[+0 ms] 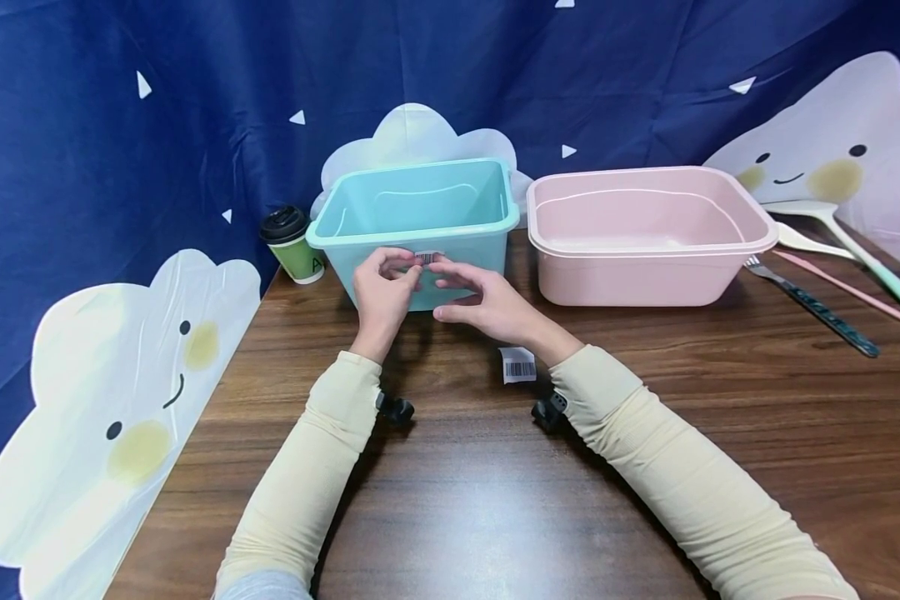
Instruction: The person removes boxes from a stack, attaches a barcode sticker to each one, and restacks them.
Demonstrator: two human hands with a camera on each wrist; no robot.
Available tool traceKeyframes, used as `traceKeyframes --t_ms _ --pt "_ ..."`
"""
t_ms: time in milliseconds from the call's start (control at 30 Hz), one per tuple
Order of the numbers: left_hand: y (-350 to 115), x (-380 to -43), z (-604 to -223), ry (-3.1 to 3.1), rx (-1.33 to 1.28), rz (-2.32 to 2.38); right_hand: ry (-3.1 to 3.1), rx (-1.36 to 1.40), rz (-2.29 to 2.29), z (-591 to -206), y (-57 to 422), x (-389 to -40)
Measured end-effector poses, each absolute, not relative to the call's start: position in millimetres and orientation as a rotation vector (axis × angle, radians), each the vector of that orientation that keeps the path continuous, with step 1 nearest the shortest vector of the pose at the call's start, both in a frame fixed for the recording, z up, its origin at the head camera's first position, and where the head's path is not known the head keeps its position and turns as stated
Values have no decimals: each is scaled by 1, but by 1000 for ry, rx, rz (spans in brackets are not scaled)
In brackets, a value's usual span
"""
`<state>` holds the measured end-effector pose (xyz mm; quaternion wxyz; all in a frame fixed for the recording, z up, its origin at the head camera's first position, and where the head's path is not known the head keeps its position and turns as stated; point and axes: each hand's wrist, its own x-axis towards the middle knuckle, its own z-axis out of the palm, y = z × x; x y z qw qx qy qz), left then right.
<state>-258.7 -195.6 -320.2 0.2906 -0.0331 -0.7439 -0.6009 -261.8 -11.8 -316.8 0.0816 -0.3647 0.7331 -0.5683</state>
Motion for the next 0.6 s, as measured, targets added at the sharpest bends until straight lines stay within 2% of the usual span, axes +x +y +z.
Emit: traceKeyframes --t_ms 600 --pt "-199 -258 -319 -2022 -137 -1560 2199 -1082 -1741 -314 -9 -262"
